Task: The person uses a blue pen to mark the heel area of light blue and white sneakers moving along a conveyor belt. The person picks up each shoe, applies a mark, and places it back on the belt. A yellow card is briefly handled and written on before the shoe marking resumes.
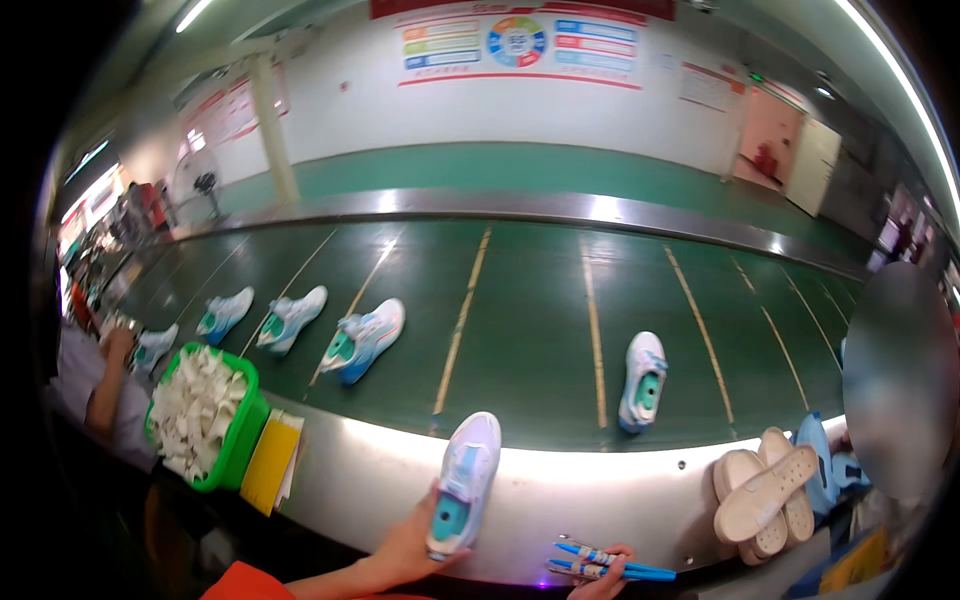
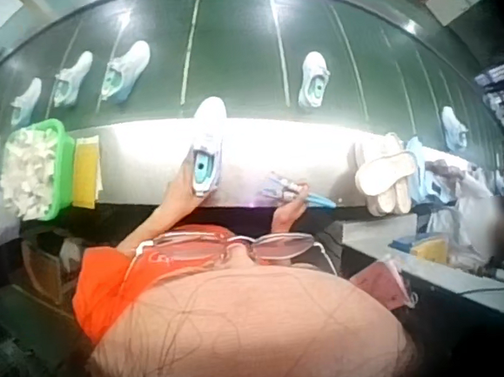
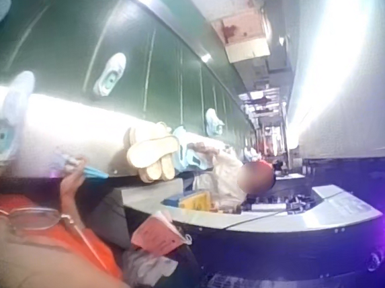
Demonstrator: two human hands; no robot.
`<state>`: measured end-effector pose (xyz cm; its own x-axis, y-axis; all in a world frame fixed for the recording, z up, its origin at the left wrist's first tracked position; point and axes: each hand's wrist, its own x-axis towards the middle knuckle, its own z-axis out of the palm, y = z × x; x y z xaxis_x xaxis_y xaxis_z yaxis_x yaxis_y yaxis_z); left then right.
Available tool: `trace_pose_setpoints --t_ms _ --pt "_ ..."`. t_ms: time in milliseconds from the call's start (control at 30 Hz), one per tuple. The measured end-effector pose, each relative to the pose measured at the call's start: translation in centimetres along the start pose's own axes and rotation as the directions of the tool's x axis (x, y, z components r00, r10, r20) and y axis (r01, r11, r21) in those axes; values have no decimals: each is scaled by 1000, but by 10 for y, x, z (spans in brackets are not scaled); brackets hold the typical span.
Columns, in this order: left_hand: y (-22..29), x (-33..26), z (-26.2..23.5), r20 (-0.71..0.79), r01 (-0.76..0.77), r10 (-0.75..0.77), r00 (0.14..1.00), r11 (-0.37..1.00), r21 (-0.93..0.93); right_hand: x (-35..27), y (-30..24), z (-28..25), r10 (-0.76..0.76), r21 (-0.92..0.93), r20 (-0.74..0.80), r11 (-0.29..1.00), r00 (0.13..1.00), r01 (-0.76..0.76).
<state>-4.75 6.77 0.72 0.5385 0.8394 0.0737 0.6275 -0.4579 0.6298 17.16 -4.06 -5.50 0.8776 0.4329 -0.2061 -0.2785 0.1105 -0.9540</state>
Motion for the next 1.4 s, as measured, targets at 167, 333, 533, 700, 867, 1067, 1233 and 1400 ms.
trace_pose_setpoints --t_ms 167,333,533,700,867,1067,1233,1400 --pt "-7 -13 -3 131 -41 54 990 994 -103 0 -3 3 23 241 -36 971 999 -14" --pt "-89 -28 -52 -255 117 -90 963 989 93 -17 -15 8 37 233 5 972 999 -37" --pt "-182 -67 -106 -635 562 -224 739 725 398 -36 -34 27 -137 69 45 989 990 133" --pt "-203 -93 -95 -540 584 -286 791 615 530 -36 -39 38 -81 126 218 991 973 54" --pt "-199 -90 -116 -613 530 -108 783 632 565 -46 -50 42 -130 164 188 981 973 100" --pt "-119 -78 -110 -596 91 446 667 746 660 -56 -56 44 -244 245 236 952 941 185" --pt "-104 -88 -26 -347 -227 430 834 839 495 -64 -54 46 -285 277 338 941 897 195" --pt "-110 -92 -13 -268 -205 347 899 873 442 -69 -53 47 -252 176 391 965 885 197"
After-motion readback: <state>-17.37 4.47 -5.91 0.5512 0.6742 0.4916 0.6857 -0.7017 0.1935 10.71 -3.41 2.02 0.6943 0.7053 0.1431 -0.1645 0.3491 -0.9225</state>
